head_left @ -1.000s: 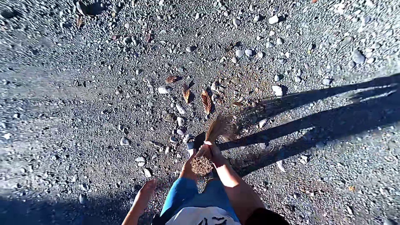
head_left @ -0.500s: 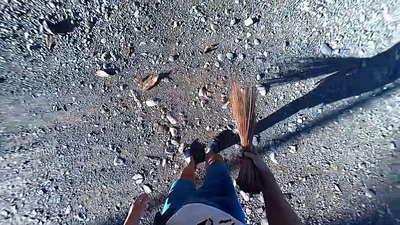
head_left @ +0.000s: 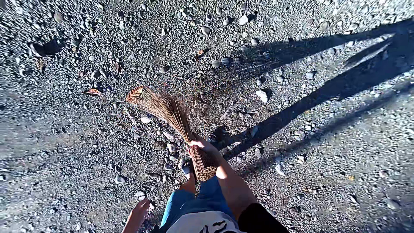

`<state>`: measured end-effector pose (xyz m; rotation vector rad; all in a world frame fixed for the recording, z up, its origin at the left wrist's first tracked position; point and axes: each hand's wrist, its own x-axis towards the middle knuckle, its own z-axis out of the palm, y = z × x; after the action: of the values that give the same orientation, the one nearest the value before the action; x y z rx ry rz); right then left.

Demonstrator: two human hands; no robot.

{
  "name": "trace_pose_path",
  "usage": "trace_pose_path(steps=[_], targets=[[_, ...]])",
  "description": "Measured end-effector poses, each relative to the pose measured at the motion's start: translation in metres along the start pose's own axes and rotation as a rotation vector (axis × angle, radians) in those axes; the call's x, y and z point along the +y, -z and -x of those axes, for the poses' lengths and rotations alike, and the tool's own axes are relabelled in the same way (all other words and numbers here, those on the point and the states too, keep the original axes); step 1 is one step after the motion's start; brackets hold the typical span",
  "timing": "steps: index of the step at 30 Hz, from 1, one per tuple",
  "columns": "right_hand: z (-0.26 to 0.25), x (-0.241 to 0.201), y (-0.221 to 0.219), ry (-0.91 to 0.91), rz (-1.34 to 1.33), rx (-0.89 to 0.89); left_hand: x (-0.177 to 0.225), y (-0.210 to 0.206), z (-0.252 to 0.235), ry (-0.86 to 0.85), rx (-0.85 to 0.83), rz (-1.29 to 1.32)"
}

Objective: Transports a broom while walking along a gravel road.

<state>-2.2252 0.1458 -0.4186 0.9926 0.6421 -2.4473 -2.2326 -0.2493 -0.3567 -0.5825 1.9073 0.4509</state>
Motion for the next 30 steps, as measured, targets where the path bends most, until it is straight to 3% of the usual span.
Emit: trace_pose_path(steps=[3,6,8,10,12,16,18,24,30], targets=[[0.068,-0.027,0.051,0.077,-0.003,0.035,0.038,-0.011,0.01,0.005,0.012,0.111],[0.124,-0.05,0.109,0.166,0.058,0.381,0.038,-0.018,0.008,0.035,0.007,0.127],[0.123,-0.057,0.13,0.2,0.11,0.623,0.027,-0.02,0.005,0.039,0.0,0.074],[0.101,-0.068,0.119,0.21,0.059,0.781,0.029,-0.024,0.005,0.051,-0.013,0.042],[0.064,-0.074,0.091,0.269,-0.03,0.697,0.038,-0.028,0.006,0.05,-0.021,0.051],[-0.008,-0.104,-0.003,0.094,-0.041,0.392,0.062,-0.023,0.0,-0.006,-0.066,0.117],[-0.036,-0.121,-0.049,0.04,-0.004,0.33,0.073,-0.013,-0.006,-0.008,-0.067,0.172],[-0.108,-0.125,-0.138,-0.08,0.692,0.257,0.073,0.028,-0.053,0.038,-0.043,0.338],[-0.189,-0.061,-0.248,-0.596,1.039,-0.111,0.072,0.086,-0.074,0.093,-0.042,0.444]])
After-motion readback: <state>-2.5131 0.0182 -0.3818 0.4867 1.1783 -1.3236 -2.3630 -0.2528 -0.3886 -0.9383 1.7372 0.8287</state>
